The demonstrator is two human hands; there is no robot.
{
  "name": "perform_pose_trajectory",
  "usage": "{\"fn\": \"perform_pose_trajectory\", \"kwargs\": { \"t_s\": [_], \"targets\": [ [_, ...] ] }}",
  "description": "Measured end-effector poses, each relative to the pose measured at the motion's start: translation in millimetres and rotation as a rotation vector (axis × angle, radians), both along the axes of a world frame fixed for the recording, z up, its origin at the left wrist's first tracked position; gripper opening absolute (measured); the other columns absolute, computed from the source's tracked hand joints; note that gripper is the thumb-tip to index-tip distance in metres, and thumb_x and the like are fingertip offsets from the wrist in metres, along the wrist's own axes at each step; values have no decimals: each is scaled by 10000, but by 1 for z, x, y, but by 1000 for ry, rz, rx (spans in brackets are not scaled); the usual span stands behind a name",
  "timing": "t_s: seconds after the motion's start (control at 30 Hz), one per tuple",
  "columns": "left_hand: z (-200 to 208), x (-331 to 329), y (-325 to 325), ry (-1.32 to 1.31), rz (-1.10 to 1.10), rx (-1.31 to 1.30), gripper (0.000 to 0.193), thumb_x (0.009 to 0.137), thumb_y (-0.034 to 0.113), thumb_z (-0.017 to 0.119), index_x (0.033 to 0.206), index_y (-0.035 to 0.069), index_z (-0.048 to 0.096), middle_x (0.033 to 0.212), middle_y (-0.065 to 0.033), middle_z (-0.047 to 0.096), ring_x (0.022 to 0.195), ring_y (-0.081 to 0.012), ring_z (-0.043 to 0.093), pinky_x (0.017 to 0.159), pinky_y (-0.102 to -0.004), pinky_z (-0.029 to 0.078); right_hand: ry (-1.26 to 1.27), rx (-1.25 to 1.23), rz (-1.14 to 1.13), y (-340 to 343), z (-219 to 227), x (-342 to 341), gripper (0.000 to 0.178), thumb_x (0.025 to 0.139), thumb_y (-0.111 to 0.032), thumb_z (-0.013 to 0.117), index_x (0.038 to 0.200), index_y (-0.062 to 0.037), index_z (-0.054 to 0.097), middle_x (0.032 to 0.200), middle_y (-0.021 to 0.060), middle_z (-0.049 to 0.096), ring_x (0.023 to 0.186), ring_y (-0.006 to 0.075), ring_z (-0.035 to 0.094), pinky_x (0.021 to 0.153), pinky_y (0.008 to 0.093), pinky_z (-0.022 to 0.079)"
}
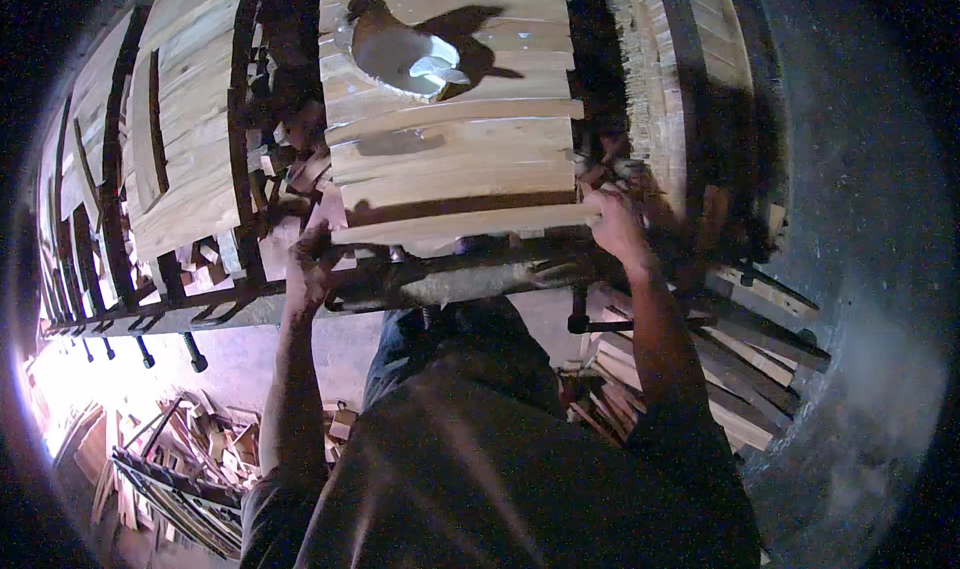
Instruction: The person applies glue to the edges of wooden planks using a brush and a container. They repeatedly dip the brush, spread glue along the edges, and place the planks into a wooden frame structure.
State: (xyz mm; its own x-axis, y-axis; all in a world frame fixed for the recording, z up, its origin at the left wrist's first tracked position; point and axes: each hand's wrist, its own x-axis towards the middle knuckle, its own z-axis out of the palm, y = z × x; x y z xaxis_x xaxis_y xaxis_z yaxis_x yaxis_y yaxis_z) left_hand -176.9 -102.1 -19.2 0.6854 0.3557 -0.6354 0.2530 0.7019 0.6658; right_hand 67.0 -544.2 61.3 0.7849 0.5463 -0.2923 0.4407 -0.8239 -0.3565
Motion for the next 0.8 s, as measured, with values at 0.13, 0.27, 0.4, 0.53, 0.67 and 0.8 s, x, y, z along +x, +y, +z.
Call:
{"fn": "perform_pose_trajectory", "kwargs": {
  "t_s": [0.13, 0.27, 0.4, 0.53, 0.67, 0.8],
  "targets": [
    [16, 12, 4, -34, -283, 795, 378, 820, -70, 611, 1196, -36, 594, 1075, -90, 645, 905, -172, 614, 836, -301, 507, -248, 82, -13, 30, 8, 5, 295, 653, 36, 663, 938, -38, 649, 954, 130, 585, 995, 354, 531, 868, 434, 455],
    [24, 19, 4, 2, -378, 922, 444, 796, -85, 614, 1236, -50, 565, 1102, -103, 639, 929, -160, 616, 840, -300, 503, -194, 22, 65, 35, -19, 17, 525, 586, 60, 743, 1085, -47, 621, 1107, 143, 592, 1093, 360, 525, 951, 421, 442],
    [12, -7, 1, 112, -276, 933, 457, 788, -43, 604, 1243, -20, 570, 1197, -166, 616, 1067, -270, 606, 919, -365, 486, 30, 134, -135, 62, -2, 24, 568, 706, 96, 601, 1247, -76, 584, 1274, 191, 570, 1207, 343, 523, 1030, 394, 409],
    [15, -34, 5, 308, -343, 1174, 452, 790, -6, 595, 1241, -4, 576, 1194, -176, 614, 1099, -333, 583, 949, -397, 471, 70, 352, -280, 137, 22, 26, 736, 793, 103, 529, 1459, -175, 389, 1332, 207, 546, 1253, 318, 518, 1031, 364, 398],
    [14, -39, 9, 444, -395, 1260, 432, 809, 54, 597, 1241, 43, 590, 1148, -152, 631, 1082, -326, 587, 920, -401, 480, -188, 461, 8, 208, -1, 54, 622, 808, 44, 561, 1377, -196, 491, 1190, 222, 596, 1114, 384, 571, 922, 398, 464],
    [25, -27, 6, 577, -553, 1342, 399, 827, 131, 582, 1221, 77, 604, 1091, -166, 647, 1011, -340, 620, 855, -426, 507, -175, 384, 72, 252, -11, 79, 361, 817, -12, 593, 1149, -138, 659, 1011, 206, 612, 947, 396, 599, 786, 431, 489]
  ]
}}
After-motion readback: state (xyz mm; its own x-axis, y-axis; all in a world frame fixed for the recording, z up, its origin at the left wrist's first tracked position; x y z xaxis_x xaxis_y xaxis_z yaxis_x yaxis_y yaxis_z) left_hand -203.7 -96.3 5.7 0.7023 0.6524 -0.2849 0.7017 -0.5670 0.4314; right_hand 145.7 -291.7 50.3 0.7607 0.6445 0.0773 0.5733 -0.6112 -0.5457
